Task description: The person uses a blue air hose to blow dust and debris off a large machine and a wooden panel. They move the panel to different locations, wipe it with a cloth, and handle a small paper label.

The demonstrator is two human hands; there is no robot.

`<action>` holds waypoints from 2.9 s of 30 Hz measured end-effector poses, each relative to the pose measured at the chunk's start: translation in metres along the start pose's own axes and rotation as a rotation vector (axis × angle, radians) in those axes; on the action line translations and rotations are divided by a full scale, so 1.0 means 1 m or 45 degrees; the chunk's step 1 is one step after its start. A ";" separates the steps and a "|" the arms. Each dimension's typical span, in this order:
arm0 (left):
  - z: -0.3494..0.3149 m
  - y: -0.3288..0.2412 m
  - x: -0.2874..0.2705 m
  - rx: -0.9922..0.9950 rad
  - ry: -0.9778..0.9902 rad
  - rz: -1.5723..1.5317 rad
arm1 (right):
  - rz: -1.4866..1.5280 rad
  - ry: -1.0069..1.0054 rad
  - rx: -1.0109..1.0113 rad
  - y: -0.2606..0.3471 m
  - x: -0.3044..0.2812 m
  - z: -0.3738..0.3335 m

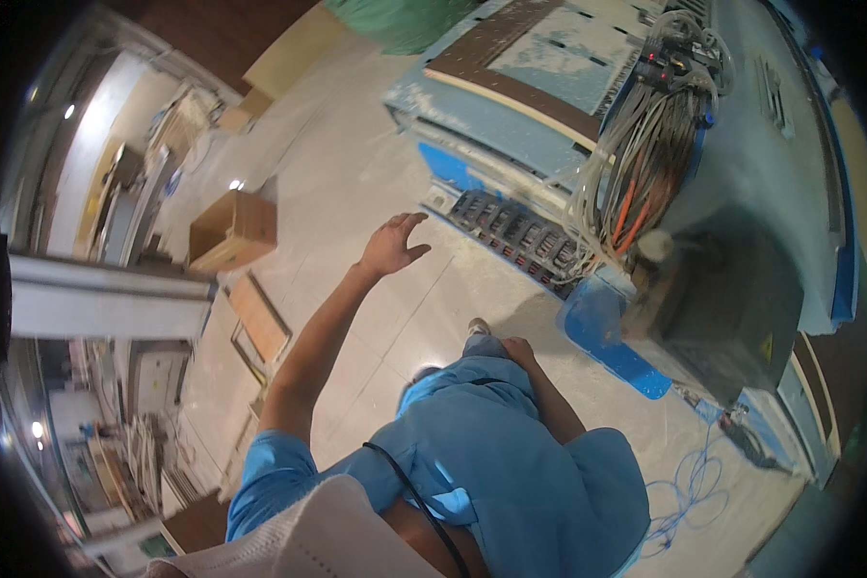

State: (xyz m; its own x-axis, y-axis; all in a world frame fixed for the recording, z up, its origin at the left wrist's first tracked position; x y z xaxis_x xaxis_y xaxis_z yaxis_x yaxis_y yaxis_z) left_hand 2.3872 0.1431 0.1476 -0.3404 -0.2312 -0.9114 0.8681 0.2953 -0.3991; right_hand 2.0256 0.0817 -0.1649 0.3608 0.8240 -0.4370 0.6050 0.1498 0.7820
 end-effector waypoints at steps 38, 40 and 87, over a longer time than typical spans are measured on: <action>0.541 0.180 0.026 1.102 0.645 0.169 | 1.473 -2.182 0.122 0.363 0.036 0.328; 0.547 0.181 0.018 1.067 0.678 0.176 | 1.460 -2.181 -0.104 0.372 0.038 0.329; 0.121 0.091 0.211 0.938 1.628 0.932 | 0.997 -2.635 0.907 0.031 0.036 -0.254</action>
State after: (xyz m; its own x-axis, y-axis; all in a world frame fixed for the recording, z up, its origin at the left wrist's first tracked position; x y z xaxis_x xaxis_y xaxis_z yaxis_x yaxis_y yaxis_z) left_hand 2.4380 0.0091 -0.0688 0.4594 0.7282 -0.5086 0.8154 -0.5728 -0.0835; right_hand 1.8775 0.2547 -0.0437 0.2652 -0.9153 -0.3031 -0.0605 -0.3295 0.9422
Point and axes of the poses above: each hand's wrist, its own z-axis towards the middle knuckle, its own x-axis out of the palm, y = z × x, the point moved 1 cm from there along z, towards the middle knuckle, and after that the axes turned 4 degrees about -y, right-handed, at the moved point
